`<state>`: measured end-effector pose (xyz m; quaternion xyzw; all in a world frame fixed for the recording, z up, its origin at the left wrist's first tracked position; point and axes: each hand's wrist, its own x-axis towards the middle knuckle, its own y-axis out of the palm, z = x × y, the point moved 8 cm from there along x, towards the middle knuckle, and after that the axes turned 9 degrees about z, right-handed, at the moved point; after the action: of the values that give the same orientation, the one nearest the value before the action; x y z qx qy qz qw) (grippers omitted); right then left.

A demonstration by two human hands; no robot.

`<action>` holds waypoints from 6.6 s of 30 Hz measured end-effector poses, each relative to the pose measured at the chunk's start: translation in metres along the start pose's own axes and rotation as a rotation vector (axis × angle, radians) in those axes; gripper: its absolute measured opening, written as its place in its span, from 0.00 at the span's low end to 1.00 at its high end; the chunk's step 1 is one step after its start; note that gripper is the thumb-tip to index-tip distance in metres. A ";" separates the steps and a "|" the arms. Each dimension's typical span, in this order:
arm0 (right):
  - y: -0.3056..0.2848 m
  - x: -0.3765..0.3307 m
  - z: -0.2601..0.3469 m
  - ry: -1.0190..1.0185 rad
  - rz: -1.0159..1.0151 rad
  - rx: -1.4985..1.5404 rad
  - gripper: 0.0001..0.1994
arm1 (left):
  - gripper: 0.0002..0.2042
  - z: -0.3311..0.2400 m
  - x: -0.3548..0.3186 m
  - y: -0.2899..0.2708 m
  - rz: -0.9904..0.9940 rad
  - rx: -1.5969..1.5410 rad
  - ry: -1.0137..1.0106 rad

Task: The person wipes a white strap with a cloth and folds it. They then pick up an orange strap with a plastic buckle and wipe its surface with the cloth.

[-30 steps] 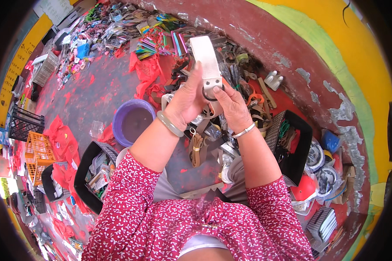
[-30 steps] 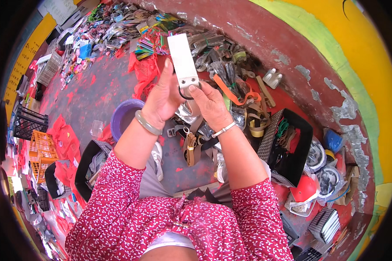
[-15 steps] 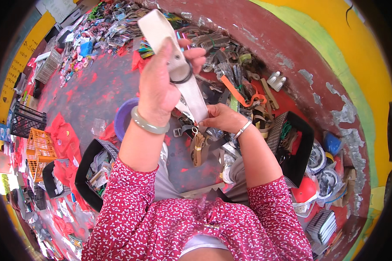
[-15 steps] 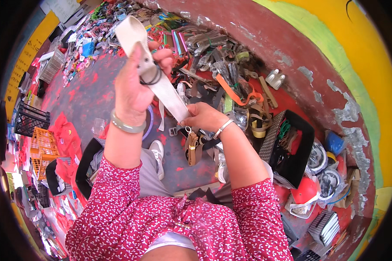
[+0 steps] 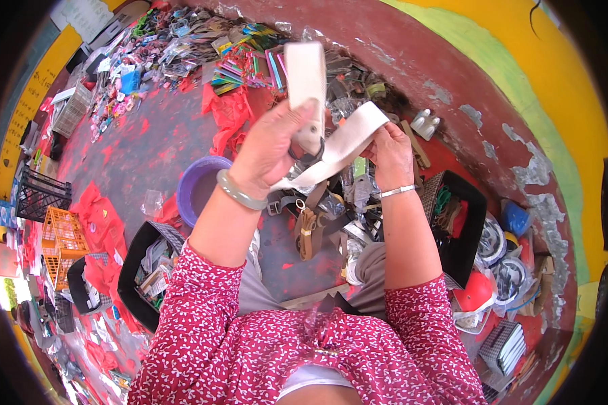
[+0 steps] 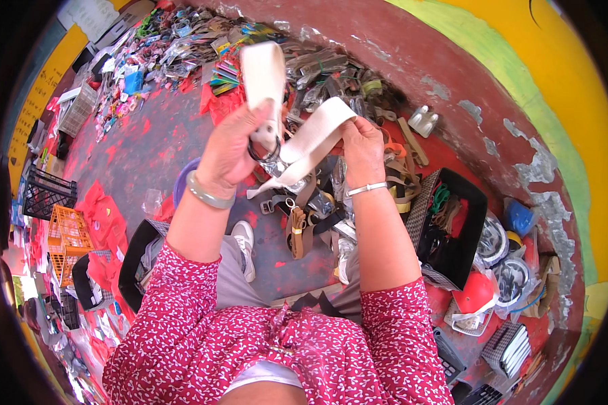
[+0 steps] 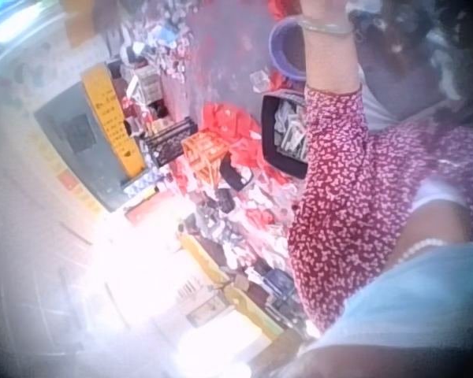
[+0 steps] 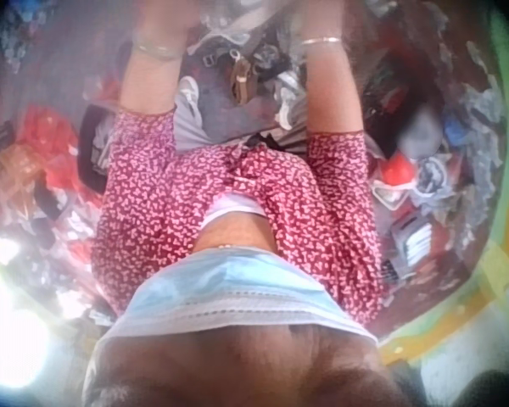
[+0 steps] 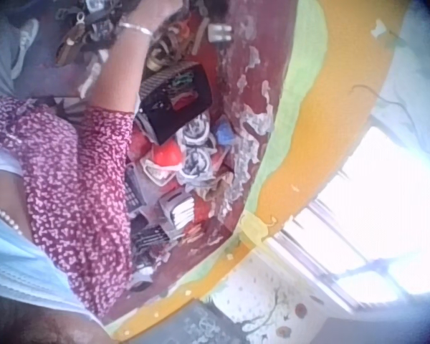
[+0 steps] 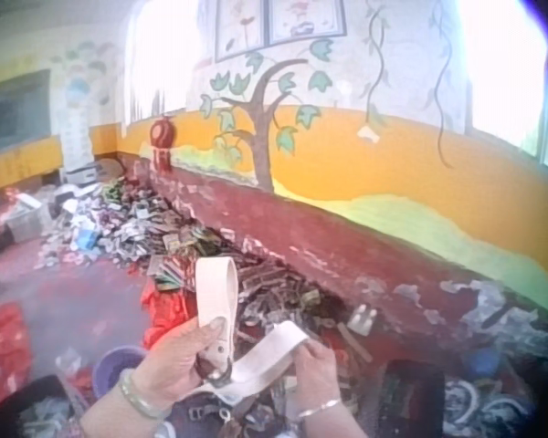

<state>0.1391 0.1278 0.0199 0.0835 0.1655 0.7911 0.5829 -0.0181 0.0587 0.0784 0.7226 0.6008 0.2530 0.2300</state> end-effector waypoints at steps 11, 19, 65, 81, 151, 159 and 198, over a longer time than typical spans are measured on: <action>-0.029 0.000 0.011 0.026 -0.109 -0.023 0.09 | 0.17 0.063 0.009 0.015 0.307 0.366 -0.161; -0.032 0.000 0.008 0.081 0.015 0.214 0.11 | 0.33 0.072 0.011 0.027 0.340 0.162 -0.159; -0.015 0.003 -0.007 0.163 0.108 0.249 0.10 | 0.16 0.046 -0.001 0.004 0.214 0.020 -0.302; -0.016 -0.004 0.010 0.085 0.126 0.396 0.11 | 0.20 0.081 0.008 0.008 0.286 0.144 -0.261; -0.007 -0.016 -0.005 0.129 0.019 0.190 0.13 | 0.22 0.090 0.013 -0.006 0.179 -0.184 -0.234; 0.042 -0.021 -0.015 -0.056 0.324 0.096 0.29 | 0.17 0.098 0.019 -0.019 -0.009 0.253 -0.134; 0.041 -0.041 0.025 -0.202 0.208 -0.819 0.13 | 0.26 0.052 0.016 0.017 -0.163 0.299 0.274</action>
<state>0.1232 0.0818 0.0603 -0.0615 -0.2292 0.8338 0.4985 0.0301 0.0696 0.0504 0.6564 0.7138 0.2374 0.0563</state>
